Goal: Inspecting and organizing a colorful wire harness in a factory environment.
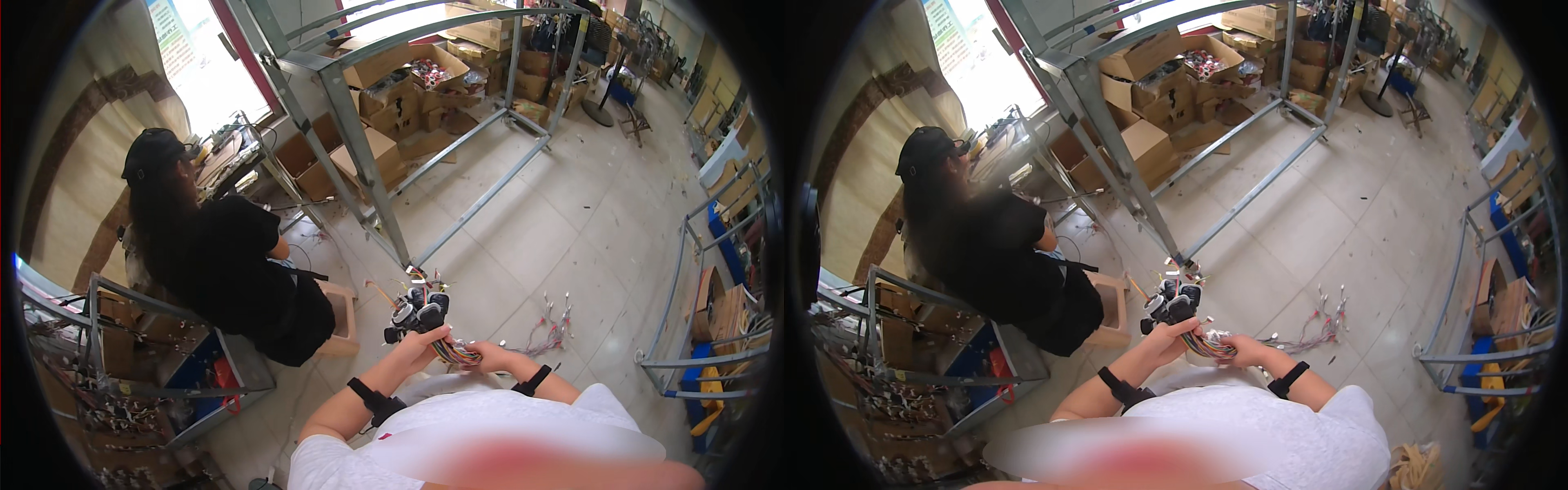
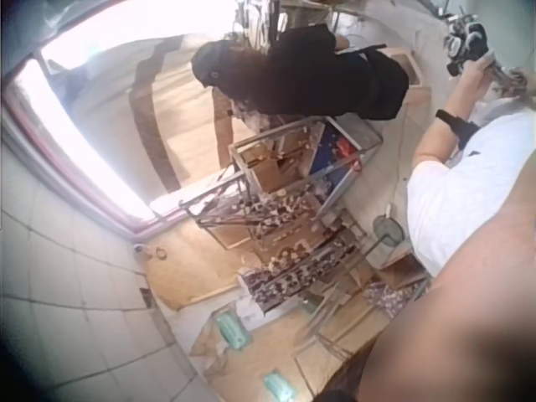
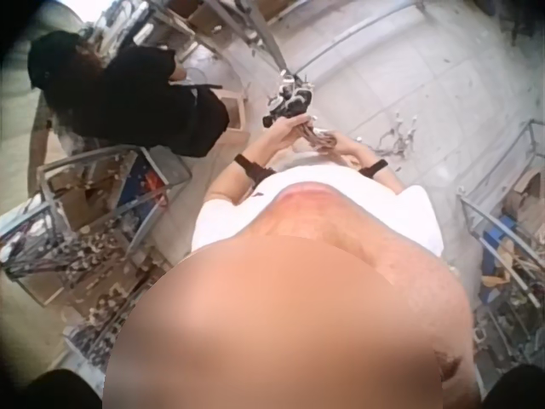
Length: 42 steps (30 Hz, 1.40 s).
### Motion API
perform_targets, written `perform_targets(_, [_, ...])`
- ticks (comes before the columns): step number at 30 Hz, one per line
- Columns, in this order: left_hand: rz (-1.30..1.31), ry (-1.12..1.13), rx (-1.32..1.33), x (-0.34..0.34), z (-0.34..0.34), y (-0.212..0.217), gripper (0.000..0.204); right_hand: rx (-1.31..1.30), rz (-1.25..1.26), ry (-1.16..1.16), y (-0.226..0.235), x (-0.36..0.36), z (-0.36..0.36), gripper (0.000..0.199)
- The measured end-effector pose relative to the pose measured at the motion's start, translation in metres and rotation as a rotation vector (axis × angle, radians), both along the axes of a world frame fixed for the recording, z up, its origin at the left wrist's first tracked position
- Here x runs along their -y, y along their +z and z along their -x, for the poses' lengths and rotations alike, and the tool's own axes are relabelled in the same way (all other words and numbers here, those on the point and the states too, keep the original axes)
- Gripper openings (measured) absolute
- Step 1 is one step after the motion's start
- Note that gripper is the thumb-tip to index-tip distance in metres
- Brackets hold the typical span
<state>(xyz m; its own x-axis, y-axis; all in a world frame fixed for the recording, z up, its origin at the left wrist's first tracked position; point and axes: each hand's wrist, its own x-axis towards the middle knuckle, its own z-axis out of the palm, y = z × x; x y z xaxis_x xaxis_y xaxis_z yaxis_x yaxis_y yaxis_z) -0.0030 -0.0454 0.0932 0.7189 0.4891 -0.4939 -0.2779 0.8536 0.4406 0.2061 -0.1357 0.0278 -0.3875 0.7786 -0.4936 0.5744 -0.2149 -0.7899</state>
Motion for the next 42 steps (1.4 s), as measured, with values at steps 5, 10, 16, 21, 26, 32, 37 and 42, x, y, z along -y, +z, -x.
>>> perform_targets(5, [-0.051, -0.097, -0.018, -0.015, -0.010, -0.007, 0.013, -0.010, -0.069, -0.051, 0.007, -0.007, -0.003, 0.043])
perform_targets(10, [-0.028, -0.200, -0.028, -0.021, -0.033, -0.012, 0.014, 0.108, -0.041, -0.058, -0.009, 0.003, -0.027, 0.045])
perform_targets(16, [-0.059, -0.398, 0.010, -0.022, -0.028, -0.017, 0.020, 0.270, 0.047, 0.041, 0.010, 0.016, -0.027, 0.044])
perform_targets(21, [0.054, -0.641, 0.169, -0.029, -0.005, -0.018, 0.012, 0.371, 0.128, 0.074, -0.011, 0.050, -0.009, 0.051])
perform_targets(26, [0.165, -0.704, 0.174, -0.048, 0.038, -0.029, 0.014, 0.335, 0.148, -0.073, -0.018, 0.041, 0.034, 0.044])
perform_targets(32, [0.150, -0.713, 0.257, -0.064, 0.087, -0.033, 0.014, 0.152, 0.243, -0.280, 0.011, 0.029, 0.086, 0.038])
perform_targets(37, [0.208, -0.733, 0.227, -0.068, 0.098, -0.037, 0.018, 0.149, 0.246, -0.322, 0.007, 0.033, 0.102, 0.037])
perform_targets(42, [0.155, -0.817, 0.268, -0.070, 0.097, -0.037, 0.016, 0.190, 0.130, -0.248, 0.000, 0.043, 0.104, 0.037])
